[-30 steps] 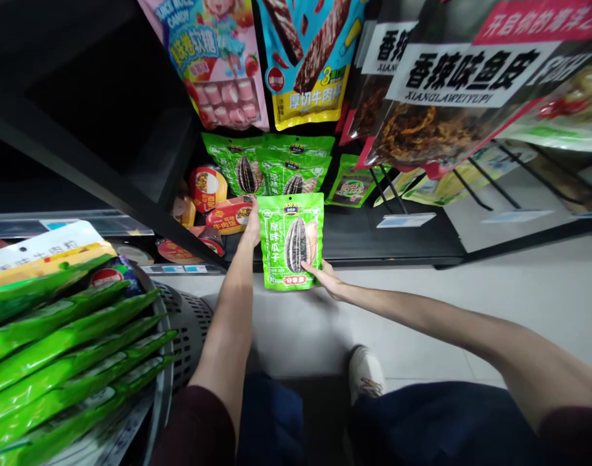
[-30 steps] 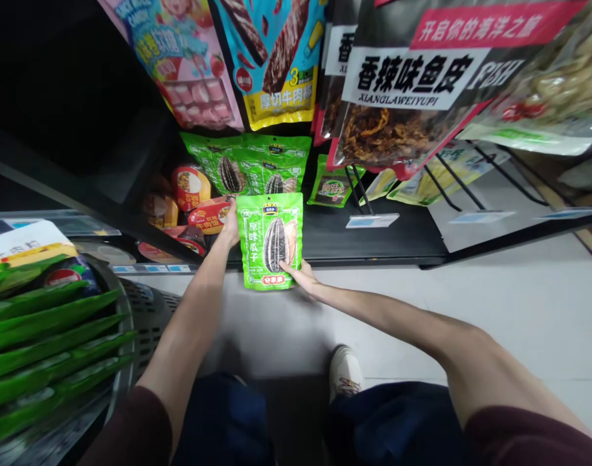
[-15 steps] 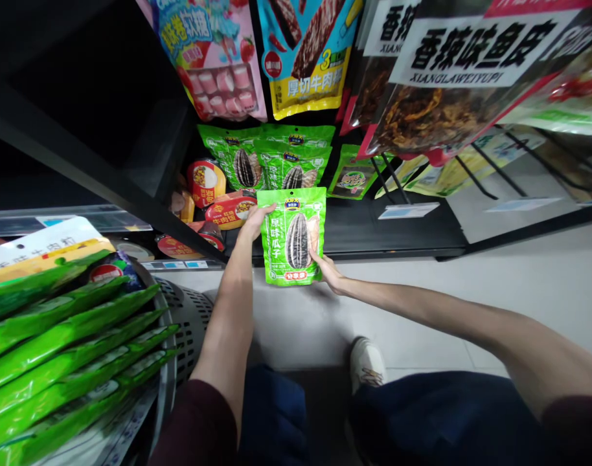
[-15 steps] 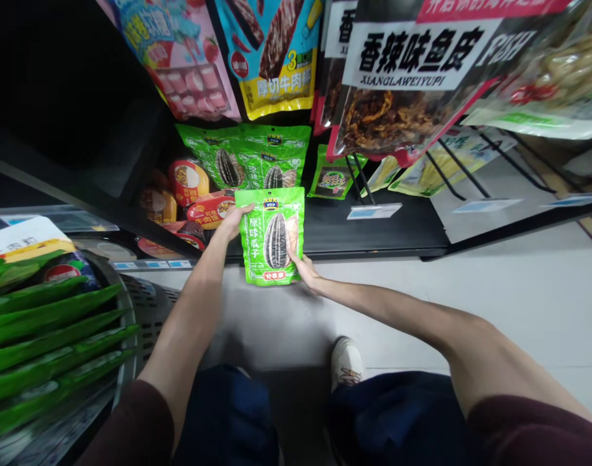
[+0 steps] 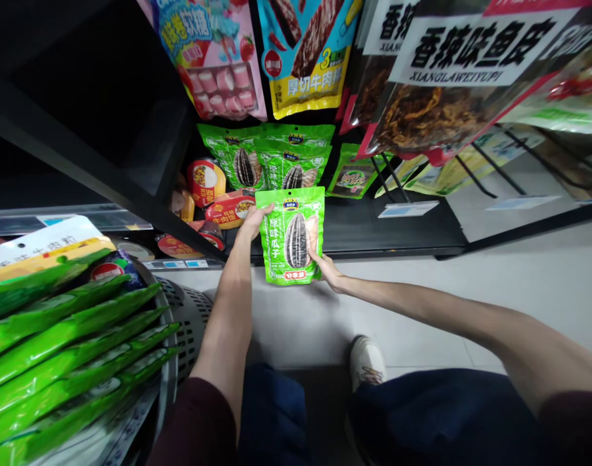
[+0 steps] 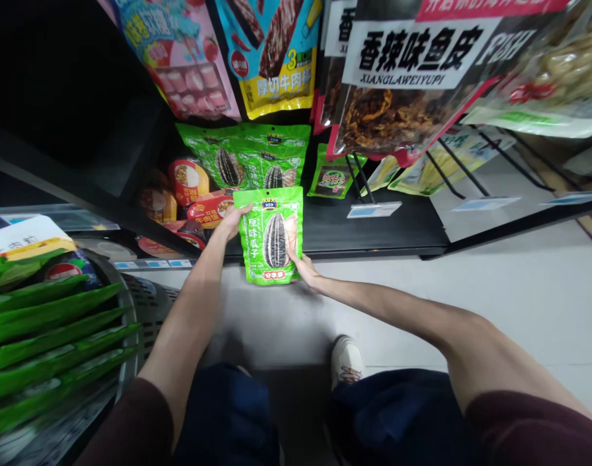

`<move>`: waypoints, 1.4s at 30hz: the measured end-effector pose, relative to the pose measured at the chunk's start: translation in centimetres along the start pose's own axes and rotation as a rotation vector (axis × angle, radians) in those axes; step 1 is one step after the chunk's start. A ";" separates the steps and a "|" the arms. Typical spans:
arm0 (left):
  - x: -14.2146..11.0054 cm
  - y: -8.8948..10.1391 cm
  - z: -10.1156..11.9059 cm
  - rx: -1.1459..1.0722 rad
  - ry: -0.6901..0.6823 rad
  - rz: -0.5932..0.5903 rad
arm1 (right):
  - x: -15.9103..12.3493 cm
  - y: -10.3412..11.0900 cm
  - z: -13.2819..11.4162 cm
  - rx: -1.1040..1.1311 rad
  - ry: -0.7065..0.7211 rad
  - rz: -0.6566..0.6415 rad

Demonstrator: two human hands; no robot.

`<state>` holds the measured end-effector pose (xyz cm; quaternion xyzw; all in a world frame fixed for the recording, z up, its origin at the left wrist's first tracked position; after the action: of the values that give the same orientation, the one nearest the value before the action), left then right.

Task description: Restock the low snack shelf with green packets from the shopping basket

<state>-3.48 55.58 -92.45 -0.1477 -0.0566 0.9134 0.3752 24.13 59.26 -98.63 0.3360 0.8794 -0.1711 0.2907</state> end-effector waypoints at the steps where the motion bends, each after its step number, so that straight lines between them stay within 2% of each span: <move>1: 0.0 0.1 -0.1 -0.004 0.003 0.005 | 0.0 0.0 0.0 -0.001 -0.003 0.001; 11: -0.3 -0.1 -0.1 -0.020 0.017 0.009 | -0.4 0.0 -0.2 -0.003 0.001 0.002; 20: -0.6 0.1 -0.2 0.052 0.010 0.025 | -0.6 0.0 0.1 -0.010 -0.003 -0.011; 27: -0.1 0.5 -0.3 0.115 -0.045 0.023 | -0.4 -0.1 0.5 -0.004 -0.020 -0.017; 34: 0.5 0.8 -0.8 0.125 -0.051 0.041 | -0.5 0.0 0.0 -0.022 -0.018 -0.001; 42: 1.1 1.3 -1.6 0.178 -0.047 0.027 | -0.3 0.0 0.6 -0.017 -0.023 -0.022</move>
<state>-4.59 55.44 -94.45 -0.0928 0.0181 0.9230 0.3730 24.56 58.81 -98.95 0.3217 0.8812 -0.1707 0.3015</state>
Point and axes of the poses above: each hand's wrist, its own x-axis towards the middle knuckle, its own y-axis out of the back of the hand, z = x × y, the point moved 7 cm from there along x, towards the middle knuckle, and after that the axes turned 1 degree about -y, right-handed, at the moved point
